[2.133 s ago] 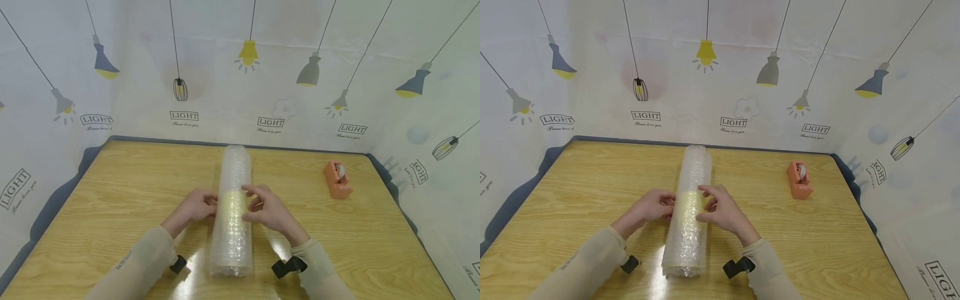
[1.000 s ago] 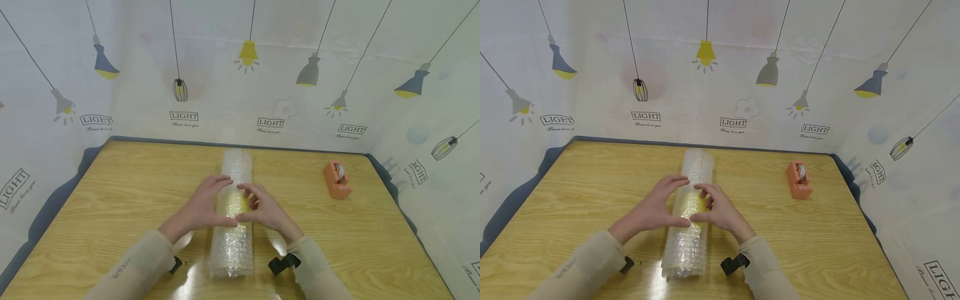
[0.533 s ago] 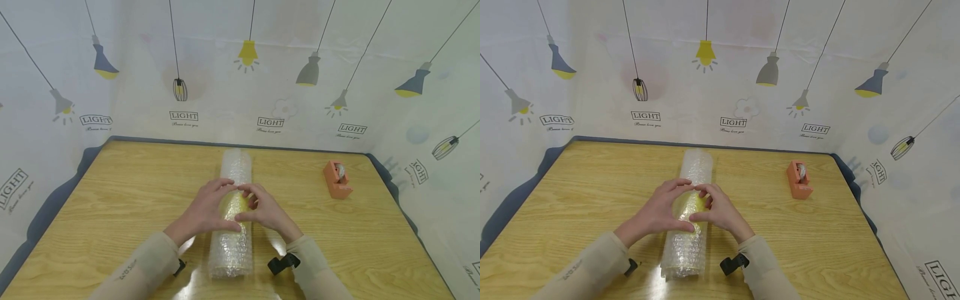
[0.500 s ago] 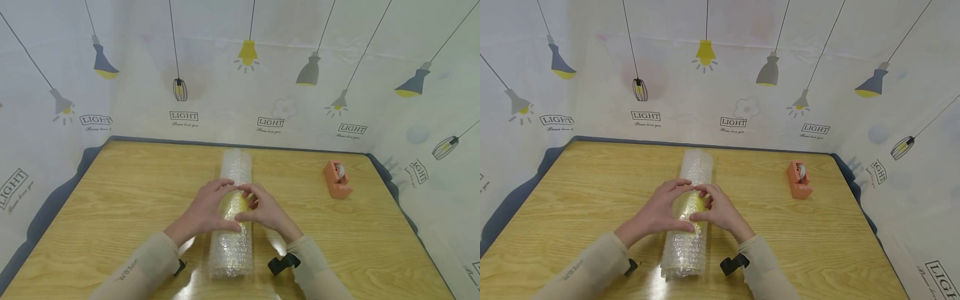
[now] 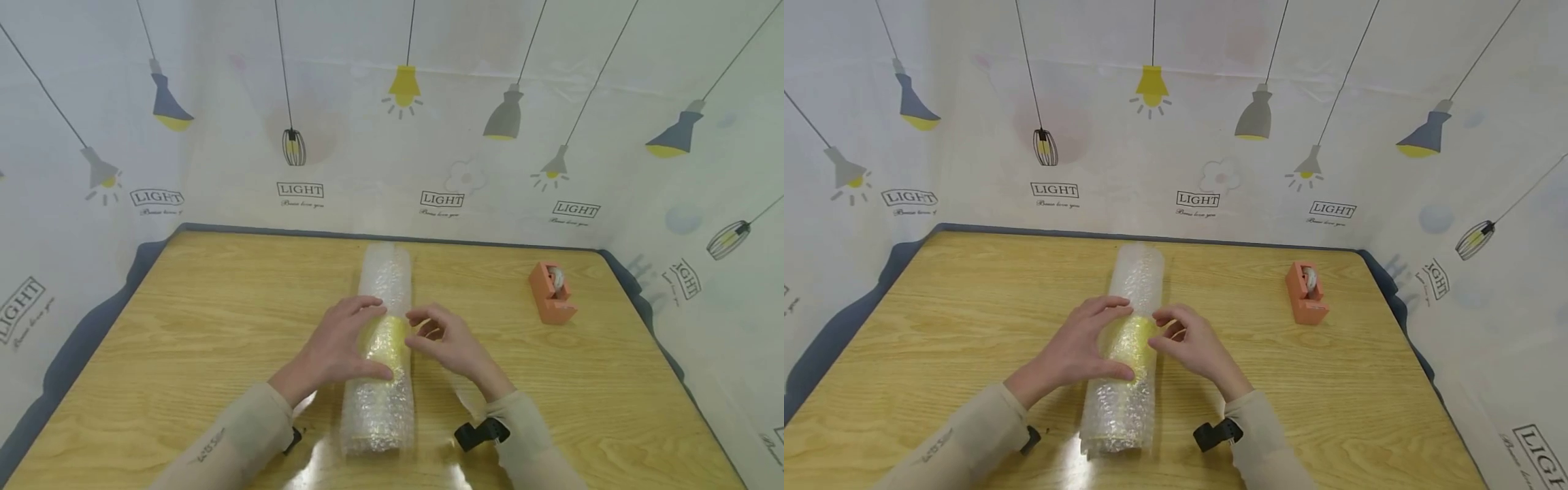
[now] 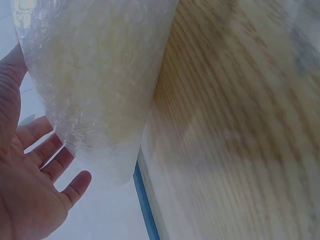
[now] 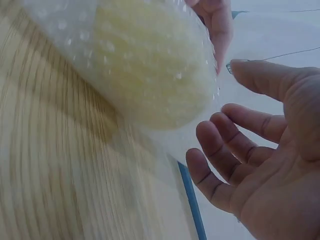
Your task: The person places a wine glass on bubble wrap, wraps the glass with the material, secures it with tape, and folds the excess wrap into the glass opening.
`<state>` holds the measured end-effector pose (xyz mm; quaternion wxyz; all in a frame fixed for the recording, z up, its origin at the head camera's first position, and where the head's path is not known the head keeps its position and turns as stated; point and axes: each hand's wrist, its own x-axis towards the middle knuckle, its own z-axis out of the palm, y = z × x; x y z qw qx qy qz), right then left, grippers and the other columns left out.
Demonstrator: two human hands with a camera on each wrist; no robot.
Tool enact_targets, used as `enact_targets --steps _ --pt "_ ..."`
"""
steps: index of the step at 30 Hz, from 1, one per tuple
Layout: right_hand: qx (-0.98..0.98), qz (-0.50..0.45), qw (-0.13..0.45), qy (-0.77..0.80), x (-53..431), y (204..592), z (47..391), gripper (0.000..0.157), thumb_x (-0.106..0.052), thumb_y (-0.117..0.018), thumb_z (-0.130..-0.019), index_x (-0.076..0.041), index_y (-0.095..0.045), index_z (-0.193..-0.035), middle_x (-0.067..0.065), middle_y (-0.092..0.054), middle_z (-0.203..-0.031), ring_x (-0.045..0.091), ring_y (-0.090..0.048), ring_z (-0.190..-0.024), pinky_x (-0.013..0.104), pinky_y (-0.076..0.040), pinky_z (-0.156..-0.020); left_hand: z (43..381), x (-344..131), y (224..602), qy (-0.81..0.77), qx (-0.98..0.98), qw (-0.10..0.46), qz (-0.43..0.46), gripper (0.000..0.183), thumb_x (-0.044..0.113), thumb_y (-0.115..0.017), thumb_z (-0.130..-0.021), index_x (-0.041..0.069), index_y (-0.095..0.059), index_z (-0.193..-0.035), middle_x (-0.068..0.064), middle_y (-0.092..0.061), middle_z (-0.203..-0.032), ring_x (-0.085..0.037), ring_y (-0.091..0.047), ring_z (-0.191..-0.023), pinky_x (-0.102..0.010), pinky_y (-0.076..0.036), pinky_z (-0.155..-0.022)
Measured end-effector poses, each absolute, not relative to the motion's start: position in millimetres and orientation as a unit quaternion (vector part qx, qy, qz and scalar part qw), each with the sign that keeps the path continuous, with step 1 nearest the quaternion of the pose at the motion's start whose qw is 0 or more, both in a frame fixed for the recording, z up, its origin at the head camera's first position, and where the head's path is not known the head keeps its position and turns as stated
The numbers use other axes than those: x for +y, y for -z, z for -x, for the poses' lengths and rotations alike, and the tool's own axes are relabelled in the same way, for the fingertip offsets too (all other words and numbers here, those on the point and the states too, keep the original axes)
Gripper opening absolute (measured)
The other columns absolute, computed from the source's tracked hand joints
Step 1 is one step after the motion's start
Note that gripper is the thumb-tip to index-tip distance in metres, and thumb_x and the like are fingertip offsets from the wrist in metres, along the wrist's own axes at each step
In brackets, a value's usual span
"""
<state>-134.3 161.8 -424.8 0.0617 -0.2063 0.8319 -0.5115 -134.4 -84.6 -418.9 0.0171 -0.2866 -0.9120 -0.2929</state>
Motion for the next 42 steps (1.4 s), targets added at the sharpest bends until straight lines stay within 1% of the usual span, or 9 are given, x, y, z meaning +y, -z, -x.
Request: enact_targets --steps 11,15,22,24,26,29,32,37,42 --pt "0.873 0.162 0.006 0.459 226.0 425.4 128.8 0.033 -0.012 -0.068 -0.101 0.000 -0.064 -0.131 0.021 -0.065 -0.125 0.030 -0.066 -0.105 0.042 -0.057 -0.091 131.5 -87.0 422.2 0.303 -0.912 0.010 0.275 0.106 0.055 -0.095 -0.060 0.008 -0.056 -0.147 -0.006 -0.049 -0.154 -0.029 -0.044 -0.143 -0.054 -0.036 -0.118" --pt "0.884 0.118 -0.027 0.452 255.8 422.7 130.7 0.032 -0.012 -0.066 -0.102 0.002 -0.065 -0.131 0.022 -0.066 -0.123 0.025 -0.064 -0.105 0.031 -0.056 -0.089 131.4 -87.0 422.0 0.301 -0.913 0.010 0.274 0.106 0.055 -0.096 -0.061 0.007 -0.056 -0.146 -0.006 -0.050 -0.154 -0.029 -0.044 -0.143 -0.053 -0.037 -0.118" --pt "0.903 0.029 -0.117 0.413 306.9 418.0 134.1 0.033 -0.017 -0.066 -0.102 0.004 -0.066 -0.128 0.024 -0.068 -0.119 -0.010 -0.054 -0.092 0.008 -0.046 -0.077 130.9 -85.5 420.9 0.299 -0.914 0.011 0.274 0.105 0.055 -0.095 -0.060 0.008 -0.057 -0.145 -0.005 -0.050 -0.154 -0.029 -0.044 -0.143 -0.054 -0.036 -0.118" --pt "0.907 0.002 -0.142 0.396 319.1 418.2 135.7 0.034 -0.019 -0.067 -0.101 0.004 -0.066 -0.127 0.024 -0.067 -0.119 -0.011 -0.052 -0.090 0.006 -0.045 -0.074 130.9 -85.1 421.2 0.299 -0.915 0.010 0.273 0.105 0.056 -0.095 -0.060 0.008 -0.057 -0.146 -0.005 -0.050 -0.154 -0.029 -0.044 -0.143 -0.054 -0.036 -0.118" --pt "0.909 -0.025 -0.155 0.385 329.1 418.4 137.4 0.036 -0.021 -0.067 -0.101 0.004 -0.065 -0.127 0.024 -0.065 -0.121 -0.002 -0.055 -0.092 0.005 -0.043 -0.071 130.8 -84.7 421.2 0.299 -0.914 0.010 0.273 0.105 0.055 -0.096 -0.060 0.008 -0.057 -0.145 -0.005 -0.050 -0.154 -0.029 -0.044 -0.143 -0.054 -0.036 -0.118" --pt "0.911 -0.057 -0.163 0.374 341.3 420.2 141.5 0.043 -0.024 -0.070 -0.099 0.006 -0.064 -0.128 0.026 -0.060 -0.127 0.022 -0.058 -0.101 0.009 -0.042 -0.070 131.1 -84.4 421.7 0.298 -0.914 0.014 0.275 0.104 0.055 -0.096 -0.060 0.007 -0.058 -0.145 -0.006 -0.051 -0.153 -0.030 -0.045 -0.142 -0.054 -0.037 -0.118" --pt "0.916 -0.082 -0.150 0.362 349.9 421.5 144.9 0.055 -0.031 -0.074 -0.097 0.008 -0.060 -0.133 0.028 -0.056 -0.133 0.040 -0.056 -0.110 0.025 -0.046 -0.077 131.7 -84.3 422.2 0.296 -0.914 0.018 0.277 0.104 0.055 -0.096 -0.060 0.006 -0.058 -0.144 -0.007 -0.051 -0.153 -0.030 -0.046 -0.142 -0.053 -0.037 -0.118" --pt "0.928 -0.096 -0.100 0.345 358.3 424.7 149.5 0.064 -0.034 -0.072 -0.097 0.012 -0.054 -0.138 0.034 -0.051 -0.138 0.049 -0.052 -0.116 0.055 -0.050 -0.088 132.0 -84.1 422.0 0.294 -0.915 0.018 0.276 0.104 0.054 -0.096 -0.061 0.006 -0.058 -0.144 -0.007 -0.052 -0.153 -0.031 -0.046 -0.142 -0.053 -0.037 -0.118" --pt "0.932 -0.104 -0.042 0.345 367.1 432.5 153.7 0.069 -0.039 -0.072 -0.097 0.013 -0.051 -0.138 0.034 -0.048 -0.138 0.048 -0.050 -0.117 0.057 -0.050 -0.090 131.3 -83.2 420.2 0.292 -0.916 0.018 0.275 0.104 0.055 -0.096 -0.060 0.006 -0.058 -0.144 -0.007 -0.052 -0.153 -0.031 -0.045 -0.142 -0.055 -0.037 -0.117"
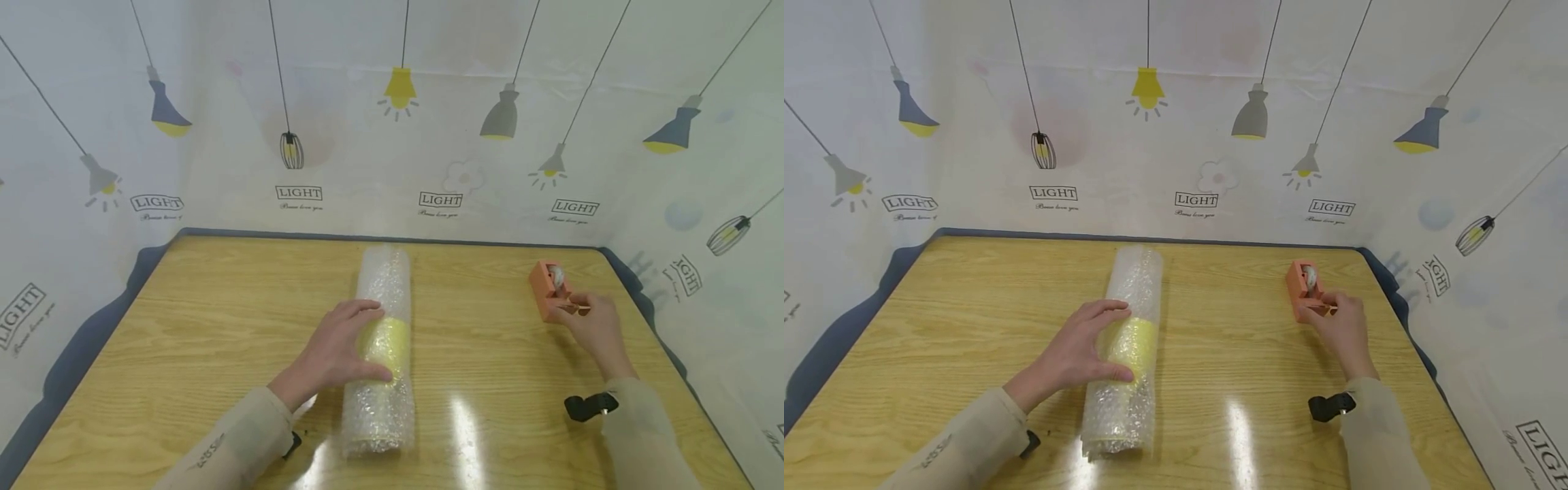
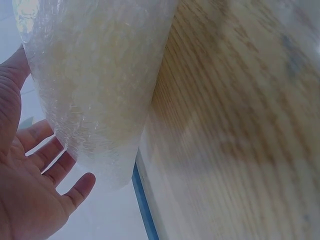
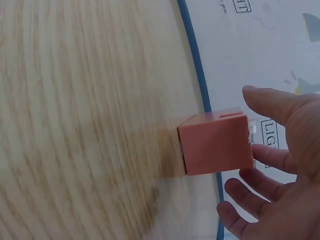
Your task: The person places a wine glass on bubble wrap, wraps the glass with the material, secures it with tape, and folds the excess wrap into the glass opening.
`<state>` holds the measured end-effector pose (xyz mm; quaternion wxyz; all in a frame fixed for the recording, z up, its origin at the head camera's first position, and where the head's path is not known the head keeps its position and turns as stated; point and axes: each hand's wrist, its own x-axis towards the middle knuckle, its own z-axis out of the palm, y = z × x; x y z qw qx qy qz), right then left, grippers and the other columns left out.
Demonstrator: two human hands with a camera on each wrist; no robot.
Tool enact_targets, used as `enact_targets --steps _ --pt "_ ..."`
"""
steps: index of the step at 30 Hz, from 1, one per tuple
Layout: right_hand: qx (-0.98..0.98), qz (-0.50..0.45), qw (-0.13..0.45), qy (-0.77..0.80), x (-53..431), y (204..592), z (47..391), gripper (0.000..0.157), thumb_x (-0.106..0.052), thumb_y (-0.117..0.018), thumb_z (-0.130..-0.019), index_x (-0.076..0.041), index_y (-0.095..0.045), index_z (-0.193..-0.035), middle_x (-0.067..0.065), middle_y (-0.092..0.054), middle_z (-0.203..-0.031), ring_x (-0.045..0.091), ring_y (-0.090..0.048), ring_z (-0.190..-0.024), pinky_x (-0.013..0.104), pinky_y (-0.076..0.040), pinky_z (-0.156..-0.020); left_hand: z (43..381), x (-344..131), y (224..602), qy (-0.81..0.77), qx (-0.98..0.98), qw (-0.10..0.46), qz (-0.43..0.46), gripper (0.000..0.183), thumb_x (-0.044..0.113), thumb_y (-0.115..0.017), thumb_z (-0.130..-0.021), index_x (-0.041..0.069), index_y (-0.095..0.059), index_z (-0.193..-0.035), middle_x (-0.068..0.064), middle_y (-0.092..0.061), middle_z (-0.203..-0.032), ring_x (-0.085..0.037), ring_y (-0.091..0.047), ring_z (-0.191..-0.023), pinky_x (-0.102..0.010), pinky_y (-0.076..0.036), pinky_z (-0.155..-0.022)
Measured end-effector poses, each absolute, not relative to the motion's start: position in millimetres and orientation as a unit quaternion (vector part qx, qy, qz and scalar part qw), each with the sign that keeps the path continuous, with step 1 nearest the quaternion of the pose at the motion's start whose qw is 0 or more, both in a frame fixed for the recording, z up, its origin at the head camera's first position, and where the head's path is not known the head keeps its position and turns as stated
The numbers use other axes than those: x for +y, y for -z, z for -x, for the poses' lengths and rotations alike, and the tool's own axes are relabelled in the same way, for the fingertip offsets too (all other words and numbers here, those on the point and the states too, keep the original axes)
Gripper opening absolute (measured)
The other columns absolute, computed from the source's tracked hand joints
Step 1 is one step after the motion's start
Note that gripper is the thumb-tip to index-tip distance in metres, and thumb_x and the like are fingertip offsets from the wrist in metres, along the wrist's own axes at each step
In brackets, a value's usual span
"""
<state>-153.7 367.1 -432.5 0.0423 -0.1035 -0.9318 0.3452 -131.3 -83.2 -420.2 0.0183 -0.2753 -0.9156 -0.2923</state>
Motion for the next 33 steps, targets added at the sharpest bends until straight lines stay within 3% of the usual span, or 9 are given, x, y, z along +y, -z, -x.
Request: enact_targets --steps 6,13,19,30,33 --pt "-0.940 0.097 -0.002 -0.326 377.7 437.1 159.6 0.078 -0.050 -0.066 -0.099 0.013 -0.047 -0.141 0.037 -0.046 -0.139 0.050 -0.050 -0.119 0.061 -0.050 -0.092 131.2 -83.1 420.8 0.291 -0.917 0.013 0.273 0.105 0.056 -0.095 -0.060 0.007 -0.057 -0.145 -0.006 -0.051 -0.153 -0.030 -0.044 -0.142 -0.055 -0.036 -0.118" --pt "-0.946 0.071 -0.004 -0.316 383.0 441.7 165.4 0.070 -0.050 -0.060 -0.102 0.011 -0.055 -0.136 0.038 -0.051 -0.138 0.053 -0.052 -0.122 0.065 -0.049 -0.096 130.8 -82.1 420.5 0.291 -0.918 0.007 0.269 0.106 0.057 -0.095 -0.060 0.008 -0.056 -0.146 -0.005 -0.050 -0.154 -0.030 -0.044 -0.143 -0.055 -0.036 -0.118" --pt "-0.951 0.072 0.043 -0.296 375.2 443.8 166.8 0.058 -0.042 -0.064 -0.101 0.011 -0.063 -0.124 0.037 -0.057 -0.126 0.051 -0.052 -0.115 0.063 -0.049 -0.090 130.3 -82.2 420.7 0.293 -0.918 0.006 0.268 0.105 0.055 -0.095 -0.061 0.007 -0.056 -0.146 -0.005 -0.050 -0.154 -0.030 -0.043 -0.143 -0.054 -0.036 -0.118" --pt "-0.947 0.093 0.142 -0.271 347.9 439.2 167.0 0.026 -0.013 -0.068 -0.095 0.012 -0.066 -0.088 0.035 -0.049 -0.119 0.051 -0.046 -0.112 0.066 -0.042 -0.092 130.1 -81.9 420.1 0.289 -0.918 0.009 0.273 0.105 0.057 -0.094 -0.062 0.006 -0.056 -0.146 -0.007 -0.050 -0.154 -0.031 -0.044 -0.142 -0.055 -0.037 -0.118" --pt "-0.951 0.077 0.170 -0.248 343.2 439.1 166.7 0.020 -0.007 -0.068 -0.094 0.012 -0.066 -0.089 0.035 -0.049 -0.118 0.053 -0.045 -0.112 0.068 -0.037 -0.093 129.9 -81.9 419.3 0.288 -0.918 0.008 0.274 0.105 0.056 -0.094 -0.062 0.005 -0.056 -0.146 -0.008 -0.050 -0.154 -0.031 -0.044 -0.142 -0.055 -0.036 -0.118"
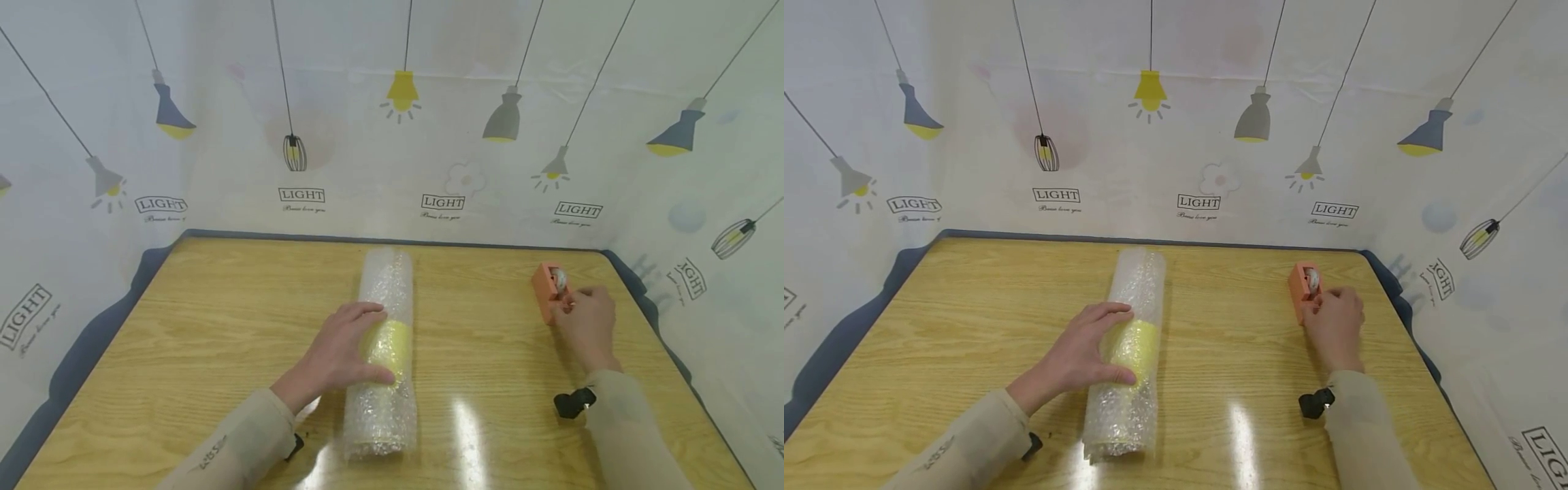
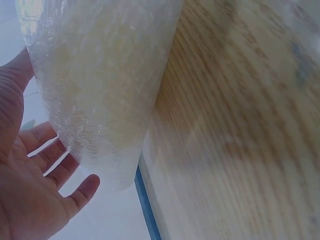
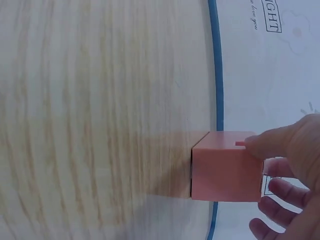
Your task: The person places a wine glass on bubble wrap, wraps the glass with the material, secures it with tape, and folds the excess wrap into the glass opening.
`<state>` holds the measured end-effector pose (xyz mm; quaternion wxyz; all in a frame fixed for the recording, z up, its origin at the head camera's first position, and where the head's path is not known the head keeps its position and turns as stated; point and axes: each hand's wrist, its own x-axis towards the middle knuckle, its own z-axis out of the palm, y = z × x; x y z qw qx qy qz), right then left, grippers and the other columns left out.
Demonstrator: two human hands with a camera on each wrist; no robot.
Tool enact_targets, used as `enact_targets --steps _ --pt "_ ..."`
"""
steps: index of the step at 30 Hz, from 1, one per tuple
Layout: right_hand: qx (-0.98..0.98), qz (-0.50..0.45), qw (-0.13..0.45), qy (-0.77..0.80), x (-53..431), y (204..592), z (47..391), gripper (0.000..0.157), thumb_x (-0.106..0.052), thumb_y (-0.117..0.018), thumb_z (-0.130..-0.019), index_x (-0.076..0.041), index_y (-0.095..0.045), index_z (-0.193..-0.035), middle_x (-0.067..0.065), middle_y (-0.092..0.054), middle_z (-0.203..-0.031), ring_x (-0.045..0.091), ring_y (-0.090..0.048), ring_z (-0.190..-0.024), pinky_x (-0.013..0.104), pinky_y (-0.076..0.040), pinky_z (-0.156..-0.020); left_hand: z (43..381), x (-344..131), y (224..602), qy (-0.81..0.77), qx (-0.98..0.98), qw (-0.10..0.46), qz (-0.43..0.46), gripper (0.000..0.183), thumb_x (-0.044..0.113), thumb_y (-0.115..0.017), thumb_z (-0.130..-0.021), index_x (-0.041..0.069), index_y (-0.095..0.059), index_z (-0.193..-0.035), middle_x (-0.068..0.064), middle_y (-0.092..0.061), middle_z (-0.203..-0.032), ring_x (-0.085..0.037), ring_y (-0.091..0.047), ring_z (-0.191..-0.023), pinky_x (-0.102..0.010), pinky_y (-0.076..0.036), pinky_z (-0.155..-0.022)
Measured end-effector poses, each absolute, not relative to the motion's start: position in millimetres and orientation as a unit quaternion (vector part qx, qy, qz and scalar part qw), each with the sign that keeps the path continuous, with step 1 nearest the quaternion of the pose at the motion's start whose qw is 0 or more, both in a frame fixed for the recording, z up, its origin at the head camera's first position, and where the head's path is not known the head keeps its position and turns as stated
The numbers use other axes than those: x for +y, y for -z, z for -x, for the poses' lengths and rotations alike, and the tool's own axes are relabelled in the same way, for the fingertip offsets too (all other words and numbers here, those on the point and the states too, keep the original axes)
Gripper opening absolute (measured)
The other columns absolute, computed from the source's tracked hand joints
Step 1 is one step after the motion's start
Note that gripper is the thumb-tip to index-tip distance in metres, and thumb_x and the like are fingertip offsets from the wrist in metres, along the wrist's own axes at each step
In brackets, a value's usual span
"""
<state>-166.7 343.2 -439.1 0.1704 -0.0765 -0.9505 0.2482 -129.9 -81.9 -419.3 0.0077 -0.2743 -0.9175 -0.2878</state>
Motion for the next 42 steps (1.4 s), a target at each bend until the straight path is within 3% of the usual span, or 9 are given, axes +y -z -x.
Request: enact_targets --steps 4,10,14,17,25,29,32,38,42 --pt "-0.953 0.067 0.185 -0.231 341.4 438.5 169.2 0.021 -0.005 -0.064 -0.093 0.014 -0.065 -0.100 0.035 -0.047 -0.118 0.053 -0.042 -0.113 0.067 -0.035 -0.092 129.5 -81.1 418.2 0.286 -0.918 0.002 0.275 0.105 0.056 -0.094 -0.063 0.005 -0.055 -0.146 -0.008 -0.050 -0.154 -0.031 -0.043 -0.143 -0.055 -0.036 -0.118" --pt "-0.916 0.146 0.167 -0.335 344.5 437.3 179.3 0.041 -0.023 -0.053 -0.104 0.015 -0.069 -0.104 0.036 -0.050 -0.126 0.050 -0.042 -0.123 0.061 -0.038 -0.099 129.3 -80.2 417.2 0.280 -0.920 -0.002 0.275 0.105 0.057 -0.093 -0.064 0.005 -0.055 -0.147 -0.007 -0.049 -0.155 -0.031 -0.043 -0.143 -0.054 -0.036 -0.118" --pt "-0.882 0.223 0.144 -0.390 347.1 434.9 184.1 0.045 -0.028 -0.049 -0.106 0.010 -0.074 -0.109 0.029 -0.066 -0.119 0.036 -0.060 -0.109 0.039 -0.051 -0.082 129.0 -80.1 417.1 0.280 -0.920 0.001 0.275 0.105 0.057 -0.093 -0.064 0.005 -0.055 -0.147 -0.008 -0.049 -0.154 -0.031 -0.043 -0.143 -0.055 -0.036 -0.118" --pt "-0.853 0.275 0.106 -0.431 347.7 431.8 185.0 0.043 -0.030 -0.051 -0.105 0.006 -0.073 -0.111 0.022 -0.070 -0.119 0.024 -0.062 -0.099 0.025 -0.048 -0.063 128.7 -80.0 417.6 0.282 -0.919 0.002 0.275 0.105 0.057 -0.093 -0.064 0.005 -0.055 -0.147 -0.008 -0.050 -0.154 -0.031 -0.043 -0.143 -0.054 -0.036 -0.118" --pt "-0.823 0.310 0.074 -0.470 344.1 429.4 183.3 0.043 -0.028 -0.053 -0.104 0.007 -0.068 -0.122 0.023 -0.061 -0.136 0.029 -0.057 -0.117 0.024 -0.044 -0.069 127.8 -80.1 419.6 0.286 -0.919 0.002 0.271 0.105 0.055 -0.094 -0.064 0.005 -0.054 -0.147 -0.008 -0.049 -0.154 -0.031 -0.043 -0.143 -0.054 -0.035 -0.119" --pt "-0.797 0.315 0.064 -0.512 345.0 432.6 185.5 0.041 -0.025 -0.053 -0.103 0.006 -0.065 -0.127 0.019 -0.059 -0.137 0.020 -0.059 -0.109 0.021 -0.047 -0.071 127.6 -80.1 420.1 0.287 -0.920 0.000 0.268 0.105 0.055 -0.094 -0.064 0.005 -0.054 -0.147 -0.008 -0.049 -0.155 -0.031 -0.042 -0.144 -0.053 -0.035 -0.119" --pt "-0.769 0.326 0.060 -0.546 346.6 434.1 185.7 0.039 -0.025 -0.054 -0.104 0.003 -0.064 -0.128 0.012 -0.059 -0.128 0.011 -0.059 -0.095 0.023 -0.051 -0.071 127.5 -80.0 420.2 0.287 -0.920 -0.001 0.268 0.104 0.055 -0.094 -0.064 0.004 -0.054 -0.147 -0.008 -0.049 -0.155 -0.031 -0.042 -0.143 -0.053 -0.035 -0.119" --pt "-0.718 0.336 0.080 -0.604 346.8 435.6 177.5 0.022 -0.024 -0.056 -0.104 -0.005 -0.066 -0.097 -0.004 -0.056 -0.097 0.008 -0.055 -0.081 0.022 -0.051 -0.067 127.1 -79.5 418.8 0.287 -0.919 -0.004 0.269 0.103 0.054 -0.094 -0.065 0.004 -0.054 -0.147 -0.008 -0.049 -0.155 -0.032 -0.042 -0.143 -0.054 -0.035 -0.119" --pt "-0.709 0.331 0.117 -0.611 344.7 436.3 167.8 0.032 -0.014 -0.052 -0.099 -0.009 -0.060 -0.069 -0.006 -0.053 -0.082 0.013 -0.051 -0.081 0.025 -0.046 -0.066 126.7 -79.8 416.8 0.288 -0.919 -0.003 0.269 0.103 0.053 -0.094 -0.065 0.005 -0.054 -0.147 -0.008 -0.049 -0.155 -0.032 -0.042 -0.143 -0.054 -0.035 -0.119"
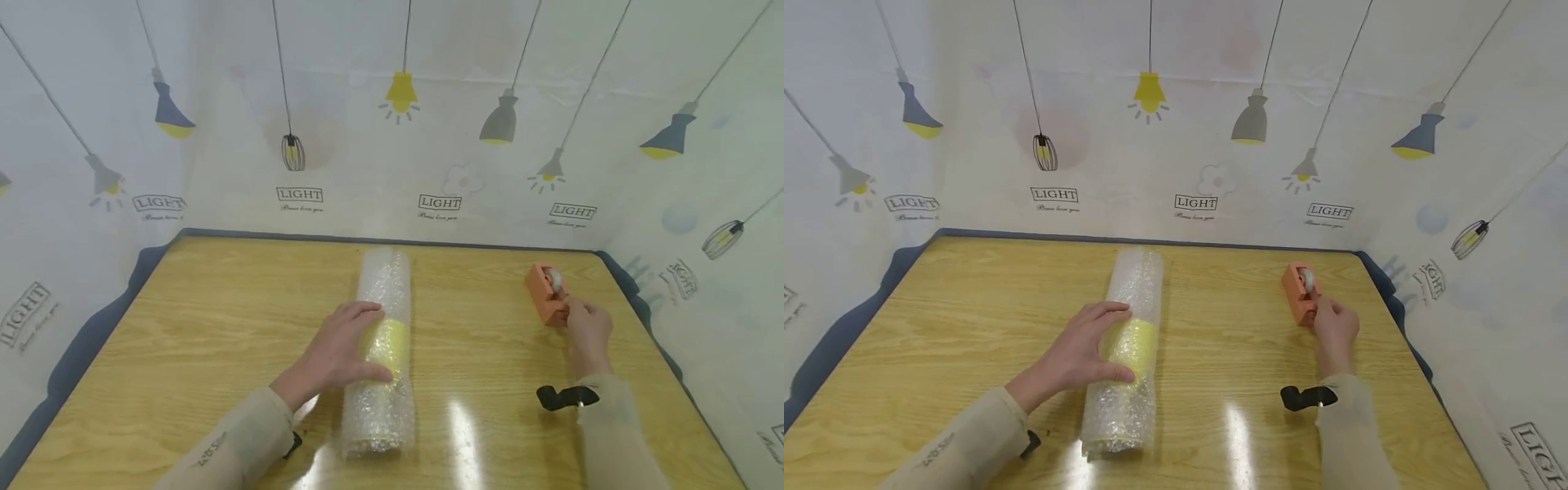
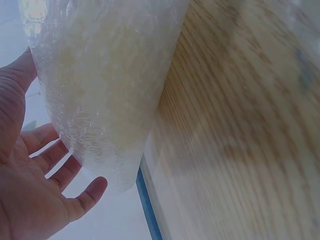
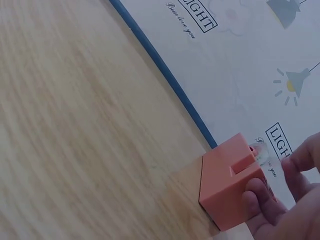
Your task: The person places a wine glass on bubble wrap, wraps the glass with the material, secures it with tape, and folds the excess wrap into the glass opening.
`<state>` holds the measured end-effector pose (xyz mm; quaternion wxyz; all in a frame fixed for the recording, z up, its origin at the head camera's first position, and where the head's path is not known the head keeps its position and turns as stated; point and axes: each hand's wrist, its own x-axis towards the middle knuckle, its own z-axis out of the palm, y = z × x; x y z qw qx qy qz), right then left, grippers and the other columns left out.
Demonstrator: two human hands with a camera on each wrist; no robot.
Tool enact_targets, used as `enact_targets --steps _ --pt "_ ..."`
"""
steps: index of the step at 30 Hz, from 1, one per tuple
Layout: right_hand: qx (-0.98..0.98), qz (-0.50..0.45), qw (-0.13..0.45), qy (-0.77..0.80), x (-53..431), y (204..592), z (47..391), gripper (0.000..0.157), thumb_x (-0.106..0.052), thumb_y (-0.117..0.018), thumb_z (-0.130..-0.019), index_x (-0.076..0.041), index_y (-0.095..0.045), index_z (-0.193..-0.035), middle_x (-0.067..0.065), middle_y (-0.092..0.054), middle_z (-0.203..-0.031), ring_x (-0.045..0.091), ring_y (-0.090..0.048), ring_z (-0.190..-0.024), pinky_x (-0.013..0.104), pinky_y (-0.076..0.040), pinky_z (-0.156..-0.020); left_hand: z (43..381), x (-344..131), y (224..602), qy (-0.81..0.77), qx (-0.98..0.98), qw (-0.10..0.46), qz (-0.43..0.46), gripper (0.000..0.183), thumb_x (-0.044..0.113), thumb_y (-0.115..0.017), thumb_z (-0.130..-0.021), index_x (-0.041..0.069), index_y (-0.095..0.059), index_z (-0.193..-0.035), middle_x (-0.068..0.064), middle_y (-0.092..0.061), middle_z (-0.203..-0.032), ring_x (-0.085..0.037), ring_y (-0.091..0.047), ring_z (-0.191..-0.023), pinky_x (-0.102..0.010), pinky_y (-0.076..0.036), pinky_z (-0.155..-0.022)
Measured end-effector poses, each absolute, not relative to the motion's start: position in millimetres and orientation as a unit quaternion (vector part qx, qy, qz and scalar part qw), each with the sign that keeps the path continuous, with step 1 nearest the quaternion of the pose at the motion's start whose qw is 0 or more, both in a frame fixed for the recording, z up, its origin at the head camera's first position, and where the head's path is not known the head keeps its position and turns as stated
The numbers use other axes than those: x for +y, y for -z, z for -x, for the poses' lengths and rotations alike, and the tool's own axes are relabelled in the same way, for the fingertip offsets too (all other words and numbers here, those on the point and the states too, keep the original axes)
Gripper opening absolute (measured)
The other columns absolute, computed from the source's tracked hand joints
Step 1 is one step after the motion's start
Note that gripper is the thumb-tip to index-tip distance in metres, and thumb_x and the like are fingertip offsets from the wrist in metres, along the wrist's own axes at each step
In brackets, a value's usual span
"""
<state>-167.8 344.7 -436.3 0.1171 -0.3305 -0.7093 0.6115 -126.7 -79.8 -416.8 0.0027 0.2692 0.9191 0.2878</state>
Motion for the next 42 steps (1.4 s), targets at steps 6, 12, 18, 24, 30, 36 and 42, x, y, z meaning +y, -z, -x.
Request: enact_targets --steps 6,12,18,24,30,36,42 --pt "-0.653 0.342 0.168 -0.655 344.2 439.2 159.2 0.035 -0.008 -0.053 -0.094 -0.013 -0.059 -0.060 -0.009 -0.053 -0.071 0.012 -0.051 -0.077 0.024 -0.047 -0.065 127.7 -79.8 415.5 -0.286 0.919 0.001 -0.272 0.103 0.053 -0.094 -0.065 0.005 -0.054 -0.147 -0.008 -0.049 -0.155 -0.031 -0.042 -0.143 -0.053 -0.035 -0.119" --pt "-0.624 0.328 0.167 -0.689 345.3 438.0 154.6 0.031 -0.010 -0.051 -0.099 -0.007 -0.064 -0.071 -0.006 -0.062 -0.076 0.008 -0.064 -0.069 0.022 -0.056 -0.068 128.7 -79.8 415.0 -0.281 0.919 0.000 -0.276 0.103 0.054 -0.093 -0.066 0.004 -0.054 -0.147 -0.009 -0.049 -0.154 -0.032 -0.042 -0.143 -0.054 -0.036 -0.118" --pt "-0.651 0.334 0.130 -0.669 343.1 433.3 147.6 0.025 -0.018 -0.053 -0.102 -0.007 -0.066 -0.083 -0.004 -0.061 -0.089 0.010 -0.065 -0.075 0.024 -0.059 -0.067 129.7 -79.9 415.2 -0.280 0.919 -0.003 -0.277 0.103 0.054 -0.093 -0.066 0.003 -0.054 -0.147 -0.009 -0.050 -0.154 -0.033 -0.042 -0.143 -0.055 -0.036 -0.118" --pt "-0.672 0.335 0.101 -0.653 344.4 432.9 143.1 0.021 -0.024 -0.060 -0.103 -0.004 -0.065 -0.099 -0.006 -0.064 -0.082 0.009 -0.067 -0.069 0.024 -0.060 -0.066 128.7 -79.9 414.8 -0.282 0.920 0.003 -0.272 0.102 0.053 -0.093 -0.067 0.004 -0.054 -0.147 -0.009 -0.049 -0.155 -0.032 -0.041 -0.144 -0.055 -0.036 -0.118" --pt "-0.680 0.324 0.070 -0.654 346.6 440.0 140.5 0.020 -0.020 -0.058 -0.104 0.000 -0.061 -0.109 -0.004 -0.064 -0.086 0.009 -0.070 -0.067 0.027 -0.062 -0.067 127.0 -80.5 413.6 -0.284 0.920 0.005 -0.269 0.102 0.053 -0.093 -0.067 0.004 -0.053 -0.147 -0.009 -0.049 -0.155 -0.032 -0.041 -0.144 -0.055 -0.035 -0.119" --pt "-0.685 0.292 0.054 -0.665 348.8 448.7 140.0 0.024 -0.014 -0.054 -0.106 0.008 -0.056 -0.116 0.014 -0.054 -0.119 0.007 -0.071 -0.074 0.027 -0.063 -0.074 126.1 -80.8 413.8 -0.282 0.921 0.006 -0.267 0.103 0.053 -0.093 -0.066 0.004 -0.053 -0.147 -0.009 -0.049 -0.155 -0.032 -0.042 -0.144 -0.056 -0.036 -0.118" --pt "-0.720 0.274 0.066 -0.634 354.5 459.7 145.0 0.023 -0.011 -0.053 -0.107 0.011 -0.054 -0.113 0.017 -0.056 -0.121 0.005 -0.071 -0.071 0.026 -0.063 -0.072 126.2 -81.5 415.4 -0.279 0.924 0.008 -0.262 0.103 0.054 -0.093 -0.066 0.005 -0.053 -0.148 -0.007 -0.049 -0.155 -0.032 -0.041 -0.144 -0.055 -0.035 -0.119"
